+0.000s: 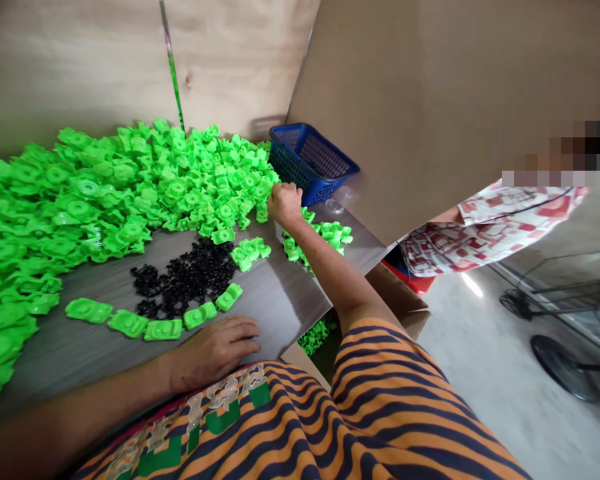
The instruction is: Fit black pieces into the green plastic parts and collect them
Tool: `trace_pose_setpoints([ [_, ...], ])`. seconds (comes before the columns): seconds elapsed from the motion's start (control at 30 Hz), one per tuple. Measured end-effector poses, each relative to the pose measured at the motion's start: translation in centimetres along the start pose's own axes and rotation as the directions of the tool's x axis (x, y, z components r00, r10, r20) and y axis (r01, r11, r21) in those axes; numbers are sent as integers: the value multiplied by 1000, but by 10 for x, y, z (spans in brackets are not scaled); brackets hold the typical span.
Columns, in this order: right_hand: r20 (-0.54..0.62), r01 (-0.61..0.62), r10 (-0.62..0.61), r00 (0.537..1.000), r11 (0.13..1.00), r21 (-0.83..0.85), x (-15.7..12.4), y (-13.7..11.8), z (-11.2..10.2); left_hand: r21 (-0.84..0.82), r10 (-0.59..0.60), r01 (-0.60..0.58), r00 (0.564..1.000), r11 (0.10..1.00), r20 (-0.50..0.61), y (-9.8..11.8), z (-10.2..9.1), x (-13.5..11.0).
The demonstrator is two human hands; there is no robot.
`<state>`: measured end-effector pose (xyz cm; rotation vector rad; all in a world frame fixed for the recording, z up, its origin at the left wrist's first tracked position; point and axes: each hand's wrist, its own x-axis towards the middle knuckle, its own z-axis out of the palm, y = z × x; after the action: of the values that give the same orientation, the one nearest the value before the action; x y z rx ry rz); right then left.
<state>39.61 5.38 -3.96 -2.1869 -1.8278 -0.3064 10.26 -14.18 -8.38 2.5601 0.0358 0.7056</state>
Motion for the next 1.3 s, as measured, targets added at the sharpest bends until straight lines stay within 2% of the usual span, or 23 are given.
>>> trace_pose_setpoints([
  [0.07,-92,37,-29,995,996,82,-6,-15,-10,-11,7,-8,995,1000,-102,6,-17,7],
  [0.13,-154,136,-101,983,964,230,-17,-40,-25,-9,-11,9,970,1000,-241,9,-42,15],
  [0.17,-181,200,-147,972,925,323,-25,-57,-34,5,-32,36,945,999,-326,9,-58,18],
  [0.2,-199,267,-199,960,868,418,-34,-75,-45,15,-89,105,901,994,-424,8,-74,19],
  [0.23,-220,322,-240,945,799,509,-44,-95,-57,14,-192,234,827,972,-528,5,-91,19],
  [0.27,-249,370,-274,929,719,589,-54,-114,-70,-31,-304,371,709,928,-636,1,-108,17],
  [0.3,-287,416,-301,909,629,657,-64,-132,-82,-100,-368,445,570,890,-734,-3,-124,14],
  [0.33,-327,462,-334,884,524,716,-73,-149,-94,-184,-404,465,433,866,-805,-7,-139,10],
  [0.37,-379,514,-372,848,398,760,-80,-164,-104,-246,-410,444,325,862,-852,-10,-151,6],
  [0.4,-421,550,-415,806,266,791,-86,-178,-112,-320,-440,394,266,862,-858,-13,-161,2],
  [0.43,-438,555,-460,772,150,818,-91,-189,-117,-424,-509,330,241,843,-826,-14,-167,0],
  [0.47,-444,539,-499,744,57,840,-94,-198,-119,-516,-574,262,244,815,-782,-14,-172,-2],
  [0.5,-435,509,-526,730,-5,861,-96,-206,-118,-597,-631,204,266,776,-729,-14,-174,-2],
  [0.53,-417,476,-541,730,-35,879,-96,-211,-116,-660,-675,161,292,734,-678,-13,-174,-1],
  [0.6,-385,442,-537,751,-24,897,-97,-217,-108,-704,-700,119,310,700,-643,-11,-171,3],
  [0.7,-386,505,-513,767,110,856,-93,-212,-101,-695,-699,134,290,706,-654,-17,-169,6],
  [0.83,-366,593,-511,778,403,698,-80,-194,-107,-664,-690,188,209,724,-693,-31,-175,0],
  [0.9,-272,590,-565,779,515,622,-72,-187,-109,-641,-680,231,188,732,-709,-32,-180,-4],
  [0.97,-119,583,-631,766,606,541,-64,-185,-106,-611,-657,250,188,751,-730,-29,-184,-5],
  [1.1,198,603,-695,691,706,373,-55,-192,-93,-546,-589,222,251,808,-768,-14,-192,-5],
  [1.23,288,617,-684,670,729,296,-58,-204,-88,-354,-426,249,371,901,-825,-6,-199,-8],
  [1.3,348,643,-709,613,704,301,-63,-211,-84,-230,-357,336,392,913,-848,-8,-203,-13],
])
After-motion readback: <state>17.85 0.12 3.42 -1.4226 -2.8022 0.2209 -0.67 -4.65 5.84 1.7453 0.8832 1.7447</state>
